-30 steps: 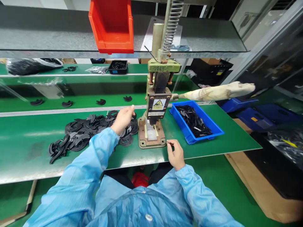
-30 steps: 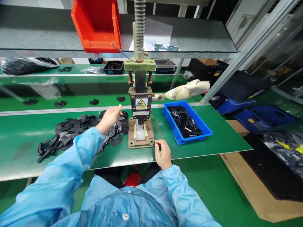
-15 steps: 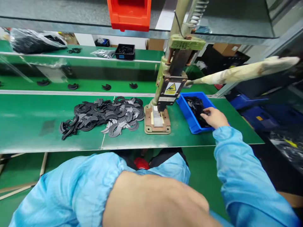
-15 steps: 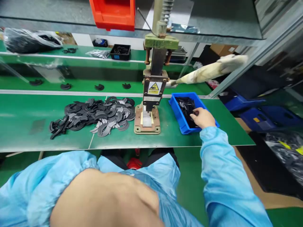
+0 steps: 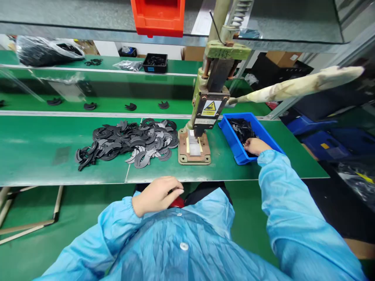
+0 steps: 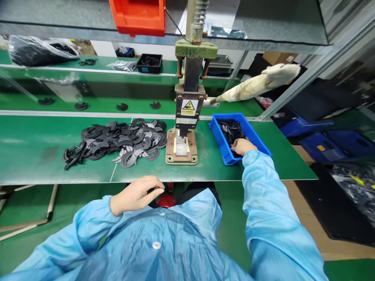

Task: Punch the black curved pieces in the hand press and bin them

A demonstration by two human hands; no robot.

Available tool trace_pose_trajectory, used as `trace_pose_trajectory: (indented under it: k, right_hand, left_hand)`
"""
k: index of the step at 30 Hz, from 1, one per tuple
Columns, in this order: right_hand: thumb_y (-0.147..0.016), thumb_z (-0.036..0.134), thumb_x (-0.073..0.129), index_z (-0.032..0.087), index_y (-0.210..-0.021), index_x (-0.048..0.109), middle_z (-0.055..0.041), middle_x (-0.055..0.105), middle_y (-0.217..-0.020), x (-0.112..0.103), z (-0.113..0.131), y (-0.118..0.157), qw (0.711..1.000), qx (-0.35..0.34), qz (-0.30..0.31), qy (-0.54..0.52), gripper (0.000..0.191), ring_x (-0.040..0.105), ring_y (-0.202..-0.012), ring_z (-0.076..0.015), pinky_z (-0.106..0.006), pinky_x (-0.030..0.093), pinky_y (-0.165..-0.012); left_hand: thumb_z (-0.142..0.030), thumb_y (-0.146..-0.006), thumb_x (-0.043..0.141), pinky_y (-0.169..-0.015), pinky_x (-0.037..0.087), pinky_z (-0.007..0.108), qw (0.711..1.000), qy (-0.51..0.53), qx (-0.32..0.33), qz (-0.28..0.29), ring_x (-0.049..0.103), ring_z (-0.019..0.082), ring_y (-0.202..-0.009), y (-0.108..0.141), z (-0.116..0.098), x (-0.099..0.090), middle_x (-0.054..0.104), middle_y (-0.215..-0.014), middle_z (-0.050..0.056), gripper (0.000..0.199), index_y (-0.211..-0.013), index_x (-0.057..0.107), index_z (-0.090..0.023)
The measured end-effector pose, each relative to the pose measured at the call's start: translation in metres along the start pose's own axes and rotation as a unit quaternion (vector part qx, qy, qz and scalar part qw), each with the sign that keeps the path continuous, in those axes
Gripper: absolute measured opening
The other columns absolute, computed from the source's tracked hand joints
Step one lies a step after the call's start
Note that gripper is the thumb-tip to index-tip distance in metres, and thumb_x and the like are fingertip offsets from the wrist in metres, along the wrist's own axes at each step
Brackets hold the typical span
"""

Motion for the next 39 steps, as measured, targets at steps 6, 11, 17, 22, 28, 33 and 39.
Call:
trace_pose_trajectory:
  k: [6,11,17,22,28,33,39]
  right_hand:
    - [-0.082,0.033,0.075,0.017,-0.115,0.076,-0.0106,0.080,-0.097,-0.033,-0.011,0.032,0.981,0.056,-0.129,-0.131,0.037,0.073,-0.099,-0.0234,-0.043,0.056,-0.106]
    - [-0.094,0.046,0.066,0.017,-0.118,0.068,-0.0126,0.079,-0.111,-0.042,0.024,0.077,0.924,-0.014,-0.233,-0.304,0.038,0.074,-0.093,-0.0194,-0.040,0.064,-0.098]
    - [-0.097,0.055,0.070,0.024,-0.114,0.069,-0.0077,0.082,-0.114,0.006,0.122,0.156,0.839,-0.151,-0.211,-0.478,0.035,0.080,-0.094,-0.0187,-0.042,0.071,-0.092]
    - [-0.092,0.044,0.082,0.028,-0.106,0.081,-0.0080,0.082,-0.115,0.034,0.189,0.217,0.786,-0.247,-0.163,-0.543,0.021,0.078,-0.114,-0.0247,-0.048,0.068,-0.104]
    - [-0.095,0.035,0.079,0.031,-0.110,0.083,-0.0055,0.083,-0.114,0.047,0.221,0.239,0.768,-0.313,-0.106,-0.549,0.016,0.078,-0.110,-0.0219,-0.046,0.067,-0.104]
    - [-0.095,0.043,0.078,0.029,-0.108,0.079,-0.0066,0.082,-0.111,0.060,0.219,0.236,0.777,-0.301,-0.088,-0.546,0.019,0.078,-0.108,-0.0223,-0.046,0.066,-0.102]
    - [-0.095,0.043,0.078,0.026,-0.104,0.075,-0.0056,0.081,-0.105,0.067,0.219,0.234,0.792,-0.293,-0.081,-0.530,0.019,0.077,-0.099,-0.0201,-0.040,0.065,-0.094]
  left_hand:
    - [-0.039,-0.109,0.057,-0.080,0.063,0.039,0.991,0.066,-0.113,-0.038,0.076,0.022,-0.084,0.029,0.053,0.030,0.079,-0.094,0.004,0.022,-0.102,0.074,-0.027]
    - [-0.040,-0.108,0.059,-0.078,0.064,0.040,0.991,0.081,-0.098,-0.048,0.076,0.024,-0.083,0.027,0.053,0.030,0.079,-0.094,0.003,0.020,-0.101,0.075,-0.030]
    - [-0.034,-0.107,0.064,-0.081,0.062,0.034,0.992,0.080,-0.040,-0.093,0.073,0.019,-0.086,-0.009,0.036,0.022,0.077,-0.096,0.004,0.014,-0.111,0.074,-0.025]
    - [-0.035,-0.102,0.073,-0.083,0.060,0.033,0.979,0.105,-0.015,-0.174,0.071,0.016,-0.086,-0.040,0.016,0.011,0.075,-0.109,0.007,0.027,-0.126,0.069,-0.022]
    - [-0.035,-0.102,0.073,-0.076,0.057,0.030,0.975,0.105,0.005,-0.197,0.068,0.016,-0.079,-0.043,0.005,0.011,0.074,-0.094,0.004,0.019,-0.116,0.074,-0.022]
    - [-0.030,-0.102,0.075,-0.074,0.055,0.029,0.973,0.104,0.014,-0.208,0.065,0.014,-0.076,-0.035,0.009,0.010,0.073,-0.089,0.002,0.011,-0.110,0.074,-0.023]
    - [-0.026,-0.101,0.075,-0.080,0.058,0.033,0.975,0.066,0.065,-0.204,0.072,0.018,-0.089,-0.036,0.008,0.005,0.077,-0.100,0.006,0.010,-0.111,0.074,-0.024]
Point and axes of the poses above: each hand's wrist, its own y-axis away from the middle knuckle, its own x-axis out of the palm, z = x × y, the point moved 7 cm from there along -y, towards the middle knuckle
